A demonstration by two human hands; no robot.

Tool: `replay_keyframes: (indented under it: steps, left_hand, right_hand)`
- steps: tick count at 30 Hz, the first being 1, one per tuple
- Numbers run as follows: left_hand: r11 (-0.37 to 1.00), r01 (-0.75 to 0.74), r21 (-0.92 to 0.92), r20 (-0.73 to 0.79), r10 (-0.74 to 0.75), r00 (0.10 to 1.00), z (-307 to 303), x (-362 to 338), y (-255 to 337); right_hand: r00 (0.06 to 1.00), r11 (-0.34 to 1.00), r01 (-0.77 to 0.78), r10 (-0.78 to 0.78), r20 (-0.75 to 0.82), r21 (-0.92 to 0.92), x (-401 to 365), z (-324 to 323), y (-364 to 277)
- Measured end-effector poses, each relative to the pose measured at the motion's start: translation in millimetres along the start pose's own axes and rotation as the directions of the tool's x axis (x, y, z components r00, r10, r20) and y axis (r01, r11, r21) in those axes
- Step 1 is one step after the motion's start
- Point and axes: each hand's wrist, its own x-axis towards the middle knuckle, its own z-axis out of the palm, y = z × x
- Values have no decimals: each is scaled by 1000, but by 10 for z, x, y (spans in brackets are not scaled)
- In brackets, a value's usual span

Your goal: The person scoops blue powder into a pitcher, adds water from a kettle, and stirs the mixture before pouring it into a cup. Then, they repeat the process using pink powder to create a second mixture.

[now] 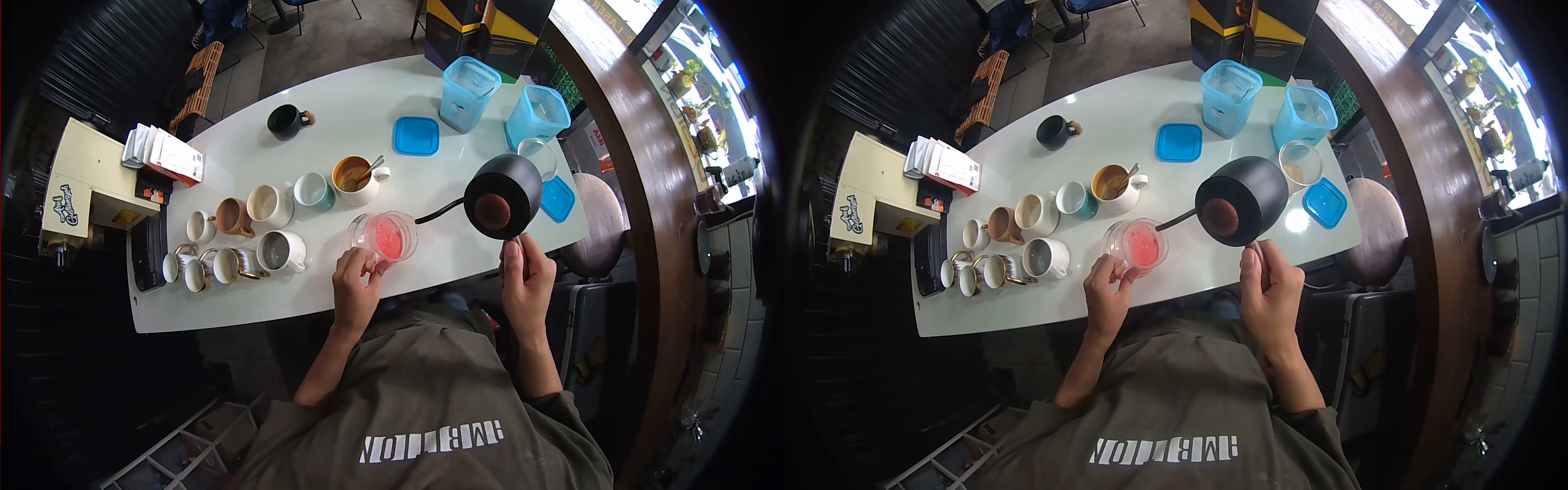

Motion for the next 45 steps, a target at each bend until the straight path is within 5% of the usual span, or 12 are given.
replay_keyframes:
  steps: [8, 33, 35, 45]
  left_hand:
    - [985, -168, 37, 17, 168, 986, -85, 18, -222]
    - [997, -61, -53, 50, 64, 997, -204, -17, -268]
    - [981, -25, -193, 56, 36, 998, -211, -18, -258]
    - [973, 119, -199, 79, -105, 991, -214, -51, -372]
  right_hand:
    - [1000, 999, -14, 13, -6, -50, -76, 78, -70]
    - [999, 999, -38, 37, 21, 25, -48, 222, -88]
    - [999, 998, -48, 47, 27, 29, -48, 239, -87]
    - [999, 999, -31, 29, 40, 38, -20, 299, -101]
